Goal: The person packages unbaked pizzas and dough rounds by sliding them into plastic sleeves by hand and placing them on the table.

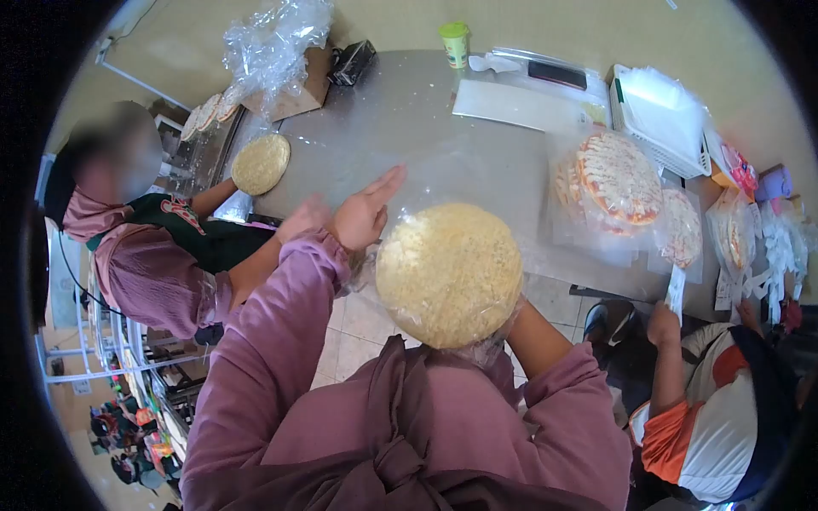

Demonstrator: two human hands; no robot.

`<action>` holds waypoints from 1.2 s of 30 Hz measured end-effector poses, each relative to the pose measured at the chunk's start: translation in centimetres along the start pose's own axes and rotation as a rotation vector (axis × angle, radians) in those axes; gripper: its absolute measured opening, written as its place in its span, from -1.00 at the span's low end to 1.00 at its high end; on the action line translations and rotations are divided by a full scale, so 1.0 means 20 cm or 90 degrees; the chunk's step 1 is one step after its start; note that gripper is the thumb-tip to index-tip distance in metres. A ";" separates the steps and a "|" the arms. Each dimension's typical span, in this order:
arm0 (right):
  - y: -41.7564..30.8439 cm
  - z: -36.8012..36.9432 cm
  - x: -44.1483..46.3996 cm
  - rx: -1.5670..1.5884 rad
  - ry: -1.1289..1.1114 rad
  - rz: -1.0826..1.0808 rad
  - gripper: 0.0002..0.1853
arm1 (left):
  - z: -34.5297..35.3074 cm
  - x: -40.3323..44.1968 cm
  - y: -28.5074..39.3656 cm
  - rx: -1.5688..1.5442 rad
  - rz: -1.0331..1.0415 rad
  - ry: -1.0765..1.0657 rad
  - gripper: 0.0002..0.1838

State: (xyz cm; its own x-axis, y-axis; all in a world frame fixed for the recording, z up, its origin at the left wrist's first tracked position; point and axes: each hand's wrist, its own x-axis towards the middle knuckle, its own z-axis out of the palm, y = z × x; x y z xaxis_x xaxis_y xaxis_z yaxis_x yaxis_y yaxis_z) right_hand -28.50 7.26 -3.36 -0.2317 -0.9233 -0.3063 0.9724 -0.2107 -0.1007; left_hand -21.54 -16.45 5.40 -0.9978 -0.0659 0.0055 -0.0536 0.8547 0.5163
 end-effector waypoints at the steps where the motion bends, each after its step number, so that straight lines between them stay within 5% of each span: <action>1: 0.00 -0.01 0.01 0.003 -0.001 -0.002 -0.47 | -0.01 -0.02 -0.01 0.002 0.001 -0.003 -0.27; 7: 0.00 0.01 0.10 0.030 -0.078 -0.118 -0.46 | 0.03 -0.13 -0.01 0.002 0.065 -0.069 -0.28; 13: 0.03 -0.04 0.17 0.069 -0.118 -0.186 -0.44 | 0.17 -0.19 -0.03 0.048 0.097 0.109 -0.37; 15: 0.04 -0.03 0.17 0.089 -0.115 -0.198 -0.42 | 0.21 -0.21 -0.03 -0.009 0.010 0.221 -0.60; 20: 0.05 -0.03 0.18 0.122 -0.133 -0.230 -0.38 | 0.24 -0.24 -0.04 0.032 -0.089 0.252 -0.90; 27: 0.06 -0.05 0.29 0.081 -0.122 -0.400 -0.40 | 0.36 -0.27 0.07 -0.004 -0.039 0.272 -0.90; 36: 0.07 -0.06 0.42 0.139 -0.041 -0.389 -0.43 | 0.41 -0.33 0.20 -0.193 -0.153 0.177 -0.91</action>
State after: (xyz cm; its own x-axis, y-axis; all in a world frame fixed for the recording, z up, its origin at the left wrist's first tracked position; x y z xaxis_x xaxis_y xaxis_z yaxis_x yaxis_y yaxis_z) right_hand -29.13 -0.37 -7.10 -0.7495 -0.6321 -0.1968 0.6506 -0.7583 -0.0422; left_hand -15.45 -8.27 0.36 -0.9084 -0.4132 0.0630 -0.2262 0.6127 0.7572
